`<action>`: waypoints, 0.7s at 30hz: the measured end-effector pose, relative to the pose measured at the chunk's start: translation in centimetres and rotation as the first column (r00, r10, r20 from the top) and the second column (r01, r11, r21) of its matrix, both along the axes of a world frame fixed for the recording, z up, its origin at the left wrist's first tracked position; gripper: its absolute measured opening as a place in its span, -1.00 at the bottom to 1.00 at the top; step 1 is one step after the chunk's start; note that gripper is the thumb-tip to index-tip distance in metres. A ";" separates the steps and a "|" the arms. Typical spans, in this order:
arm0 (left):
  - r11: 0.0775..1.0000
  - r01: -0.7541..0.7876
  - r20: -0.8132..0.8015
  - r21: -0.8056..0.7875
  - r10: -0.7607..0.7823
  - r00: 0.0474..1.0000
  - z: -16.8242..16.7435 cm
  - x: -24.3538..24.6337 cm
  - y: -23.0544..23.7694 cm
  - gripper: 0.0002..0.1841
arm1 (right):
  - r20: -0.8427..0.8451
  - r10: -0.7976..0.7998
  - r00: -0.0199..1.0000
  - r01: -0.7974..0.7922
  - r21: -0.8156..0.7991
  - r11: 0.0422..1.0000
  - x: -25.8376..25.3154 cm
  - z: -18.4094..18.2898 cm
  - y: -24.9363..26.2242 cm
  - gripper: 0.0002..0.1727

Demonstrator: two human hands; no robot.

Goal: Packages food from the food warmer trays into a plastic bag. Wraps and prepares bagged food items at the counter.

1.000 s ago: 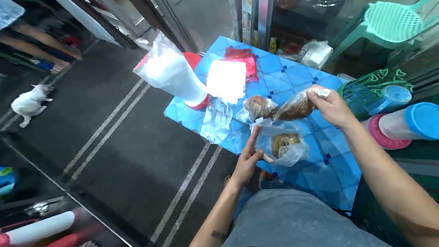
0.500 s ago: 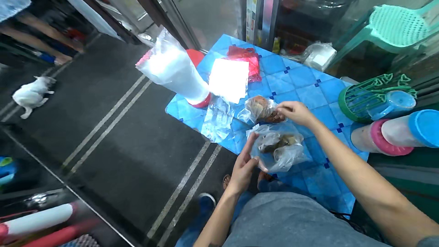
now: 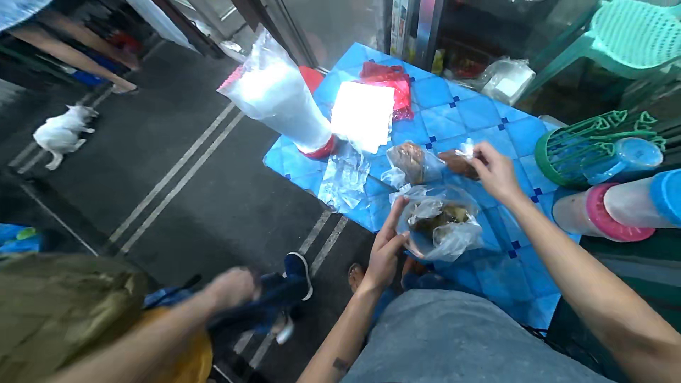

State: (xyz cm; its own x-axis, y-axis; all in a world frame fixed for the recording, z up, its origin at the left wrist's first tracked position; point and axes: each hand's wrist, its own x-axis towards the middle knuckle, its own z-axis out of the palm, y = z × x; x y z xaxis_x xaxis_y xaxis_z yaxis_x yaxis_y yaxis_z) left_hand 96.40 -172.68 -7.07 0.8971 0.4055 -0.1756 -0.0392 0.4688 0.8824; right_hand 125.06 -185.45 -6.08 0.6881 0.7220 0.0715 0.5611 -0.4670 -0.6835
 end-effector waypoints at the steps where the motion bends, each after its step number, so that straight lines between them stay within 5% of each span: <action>1: 1.000 -0.001 0.001 -0.012 0.002 1.000 0.0 0.1 0.0 -0.29 | 0.054 -0.003 0.999 0.003 0.014 1.000 -0.1 1.4 -0.9 -0.80; 5: 1.000 -0.002 0.021 -0.027 0.002 1.000 0.0 0.7 0.4 -0.25 | 0.095 0.036 0.995 -0.048 0.134 0.990 -0.5 7.2 -3.4 -0.82; 9: 0.999 0.028 0.050 -0.017 -0.027 0.998 0.3 0.9 0.8 -0.23 | -0.124 0.326 0.937 -0.296 0.212 0.931 -3.1 9.8 -3.6 -0.87; 15: 0.995 0.022 0.047 0.098 -0.026 0.999 0.2 -0.8 0.2 -0.27 | -0.373 0.617 0.693 -0.676 -0.037 0.736 -5.3 5.7 1.0 -0.78; 18: 0.995 0.009 0.070 0.094 -0.016 0.997 -0.4 -1.7 -0.3 -0.28 | -0.148 0.560 0.815 -0.572 -0.054 0.818 -4.2 2.1 5.7 -0.76; 21: 0.994 0.022 0.071 0.111 -0.030 0.997 -0.1 -1.9 -1.1 -0.29 | 0.080 0.584 0.808 -0.543 -0.282 0.791 -3.9 -2.7 11.1 -0.36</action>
State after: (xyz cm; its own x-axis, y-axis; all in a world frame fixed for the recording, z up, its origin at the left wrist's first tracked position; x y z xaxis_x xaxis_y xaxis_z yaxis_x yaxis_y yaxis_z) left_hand 94.46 -173.78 -7.20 0.9164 0.3949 -0.0658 -0.0936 0.3711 0.9239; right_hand 121.17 -174.32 -8.80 0.1475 0.9858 -0.0801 0.8629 -0.1678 -0.4767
